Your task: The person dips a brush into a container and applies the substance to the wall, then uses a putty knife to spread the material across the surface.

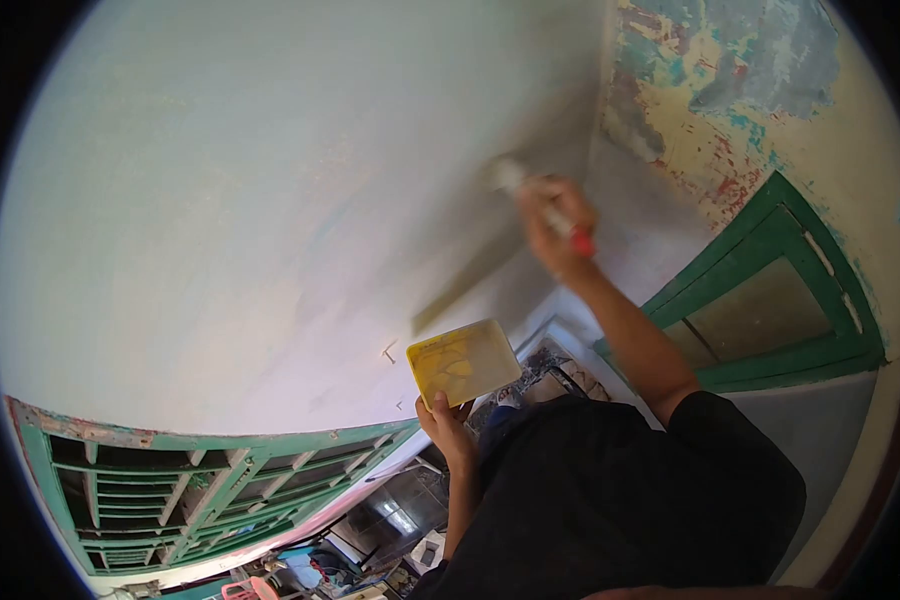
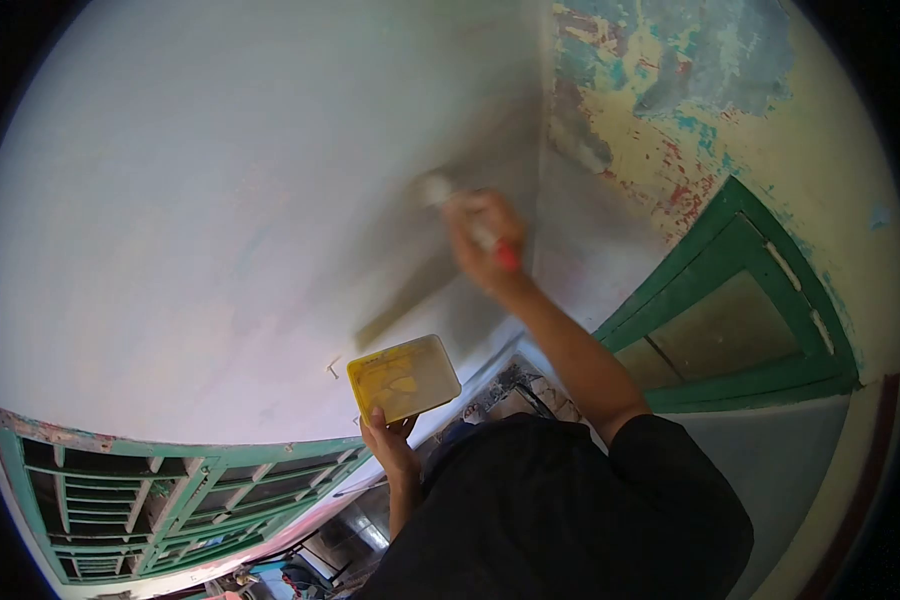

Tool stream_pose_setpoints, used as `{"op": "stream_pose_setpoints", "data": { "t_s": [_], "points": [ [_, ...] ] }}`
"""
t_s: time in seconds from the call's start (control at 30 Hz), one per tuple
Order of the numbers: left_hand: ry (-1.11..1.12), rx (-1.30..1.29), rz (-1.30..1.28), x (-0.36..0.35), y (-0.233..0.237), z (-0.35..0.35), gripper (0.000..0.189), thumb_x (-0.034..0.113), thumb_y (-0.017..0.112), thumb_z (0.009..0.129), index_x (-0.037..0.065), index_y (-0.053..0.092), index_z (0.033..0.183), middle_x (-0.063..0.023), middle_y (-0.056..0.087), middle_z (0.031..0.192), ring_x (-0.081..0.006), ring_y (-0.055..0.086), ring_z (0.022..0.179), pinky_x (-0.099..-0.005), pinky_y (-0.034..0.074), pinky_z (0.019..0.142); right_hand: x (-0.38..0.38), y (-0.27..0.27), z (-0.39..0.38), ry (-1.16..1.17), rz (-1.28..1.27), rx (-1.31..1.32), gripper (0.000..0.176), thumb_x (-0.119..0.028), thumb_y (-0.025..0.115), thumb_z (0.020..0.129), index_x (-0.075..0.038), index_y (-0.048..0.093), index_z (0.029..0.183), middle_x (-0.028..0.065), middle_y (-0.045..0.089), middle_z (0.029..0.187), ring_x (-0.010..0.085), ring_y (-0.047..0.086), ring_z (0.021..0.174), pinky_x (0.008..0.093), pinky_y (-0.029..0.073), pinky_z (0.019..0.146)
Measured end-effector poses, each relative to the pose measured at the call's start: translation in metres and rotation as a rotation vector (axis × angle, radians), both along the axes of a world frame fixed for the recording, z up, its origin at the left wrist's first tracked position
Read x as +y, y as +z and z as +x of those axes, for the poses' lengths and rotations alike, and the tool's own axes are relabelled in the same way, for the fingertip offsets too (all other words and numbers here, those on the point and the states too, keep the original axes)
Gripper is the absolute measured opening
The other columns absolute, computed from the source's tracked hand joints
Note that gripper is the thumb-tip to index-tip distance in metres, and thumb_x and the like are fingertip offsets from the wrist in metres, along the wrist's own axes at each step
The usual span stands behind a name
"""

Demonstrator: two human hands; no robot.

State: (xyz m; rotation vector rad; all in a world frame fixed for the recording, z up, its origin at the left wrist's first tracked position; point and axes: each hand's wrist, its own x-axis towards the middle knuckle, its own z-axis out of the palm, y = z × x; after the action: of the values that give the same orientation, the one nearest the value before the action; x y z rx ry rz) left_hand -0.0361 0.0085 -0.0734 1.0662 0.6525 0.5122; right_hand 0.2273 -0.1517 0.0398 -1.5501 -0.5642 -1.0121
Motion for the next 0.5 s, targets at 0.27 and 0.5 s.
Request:
{"op": "stream_pose_setpoints", "data": {
  "t_s": [0.27, 0.5],
  "points": [
    [0.054, -0.006, 0.013, 0.008, -0.010, -0.015, 0.047, 0.035, 0.059, 0.099, 0.000, 0.046, 0.127, -0.0190, 0.061, 0.117, -0.0312, 0.068, 0.103, -0.0451, 0.061, 0.085, 0.044, -0.009, -0.024, -0.175, 0.011, -0.079, 0.011, -0.002, 0.071, 0.087, -0.002, 0.062, 0.095, 0.0137, 0.065, 0.086, 0.0291, 0.064, 0.074, 0.0378, 0.052, 0.069],
    [0.049, 0.000, 0.026, -0.002, -0.020, -0.001, 0.052, 0.042, 0.056, 0.101, -0.001, 0.046, 0.129, -0.0179, 0.060, 0.120, -0.0309, 0.067, 0.106, -0.0471, 0.060, 0.087, 0.101, 0.007, -0.100, 0.332, -0.120, -0.197, 0.034, -0.001, 0.079, 0.073, 0.001, 0.063, 0.103, 0.0135, 0.063, 0.091, 0.0297, 0.063, 0.078, 0.0386, 0.052, 0.065]
  ]
}}
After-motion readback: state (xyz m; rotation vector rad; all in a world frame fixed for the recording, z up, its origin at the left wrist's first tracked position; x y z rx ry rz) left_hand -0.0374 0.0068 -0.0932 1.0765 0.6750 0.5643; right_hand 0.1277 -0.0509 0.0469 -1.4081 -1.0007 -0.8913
